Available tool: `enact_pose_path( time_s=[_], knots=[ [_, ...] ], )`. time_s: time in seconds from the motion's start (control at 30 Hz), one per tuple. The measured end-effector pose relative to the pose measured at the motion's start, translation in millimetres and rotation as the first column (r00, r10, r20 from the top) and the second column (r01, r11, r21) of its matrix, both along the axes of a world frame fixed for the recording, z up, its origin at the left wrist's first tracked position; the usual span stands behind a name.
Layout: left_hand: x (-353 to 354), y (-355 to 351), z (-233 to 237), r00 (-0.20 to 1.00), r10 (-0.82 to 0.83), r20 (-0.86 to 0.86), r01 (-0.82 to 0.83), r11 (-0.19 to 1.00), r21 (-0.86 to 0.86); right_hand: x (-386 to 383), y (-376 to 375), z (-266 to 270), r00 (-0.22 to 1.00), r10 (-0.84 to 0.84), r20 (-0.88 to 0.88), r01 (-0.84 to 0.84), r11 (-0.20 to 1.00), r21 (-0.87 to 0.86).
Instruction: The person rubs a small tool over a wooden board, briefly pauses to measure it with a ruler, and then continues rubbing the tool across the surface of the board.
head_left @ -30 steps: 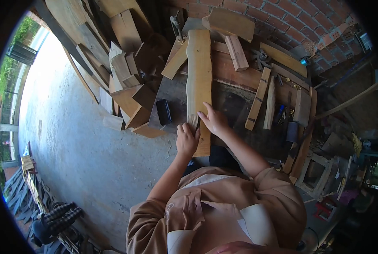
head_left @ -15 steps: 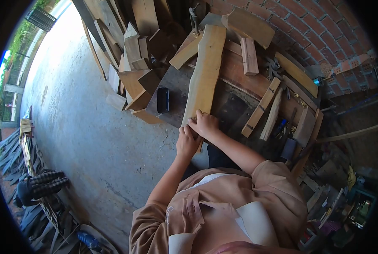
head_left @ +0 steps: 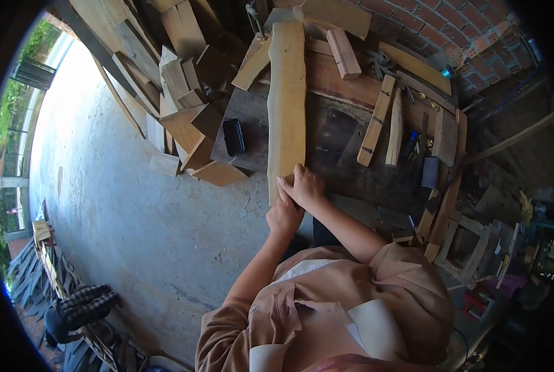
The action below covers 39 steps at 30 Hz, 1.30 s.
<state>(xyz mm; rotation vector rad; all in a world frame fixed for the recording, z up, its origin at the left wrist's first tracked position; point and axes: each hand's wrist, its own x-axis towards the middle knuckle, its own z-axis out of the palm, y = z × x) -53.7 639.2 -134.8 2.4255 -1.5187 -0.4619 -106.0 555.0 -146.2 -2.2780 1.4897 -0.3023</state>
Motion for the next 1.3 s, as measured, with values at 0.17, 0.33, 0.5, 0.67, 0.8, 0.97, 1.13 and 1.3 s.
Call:
enact_pose_path(
  time_s=[0.17,0.33,0.5,0.67,0.8,0.97,1.13,1.3],
  knots=[
    [7.2,-35.0,-2.0,0.999,-0.025,0.025,0.024,0.998,0.053,9.1,-31.4,-1.2,0.999,-0.006,0.041,0.005,1.0,0.018],
    [25.8,-123.1,-14.3,0.999,-0.044,0.029,0.044,0.999,0.01,25.2,-119.2,-1.3,0.987,-0.058,0.148,0.066,0.996,-0.052],
    [59.7,-271.9,7.4,0.997,-0.073,0.028,0.068,0.99,0.124,58.0,-265.0,-15.5,0.958,-0.048,0.284,0.113,0.97,-0.217],
    [107.0,-438.5,23.1,0.999,-0.049,0.021,0.05,0.999,-0.02,110.5,-426.8,28.2,0.986,-0.165,0.014,0.165,0.97,-0.18],
    [138.7,-514.0,66.4,0.981,-0.11,0.157,0.117,0.993,-0.032,140.5,-507.8,61.8,0.989,-0.146,0.004,0.138,0.927,-0.349],
    [130.4,-474.3,121.6,0.985,-0.059,0.165,0.088,0.981,-0.173,129.2,-468.4,138.4,0.988,-0.132,0.086,0.154,0.919,-0.362],
    [102.4,-332.1,106.0,0.973,-0.069,0.222,0.115,0.972,-0.202,90.3,-327.3,118.3,0.967,-0.02,0.254,0.113,0.928,-0.356],
    [63.5,-141.0,43.1,0.99,-0.076,0.115,0.092,0.986,-0.142,52.9,-138.0,59.7,0.968,-0.03,0.251,0.06,0.992,-0.115]
  ],
)
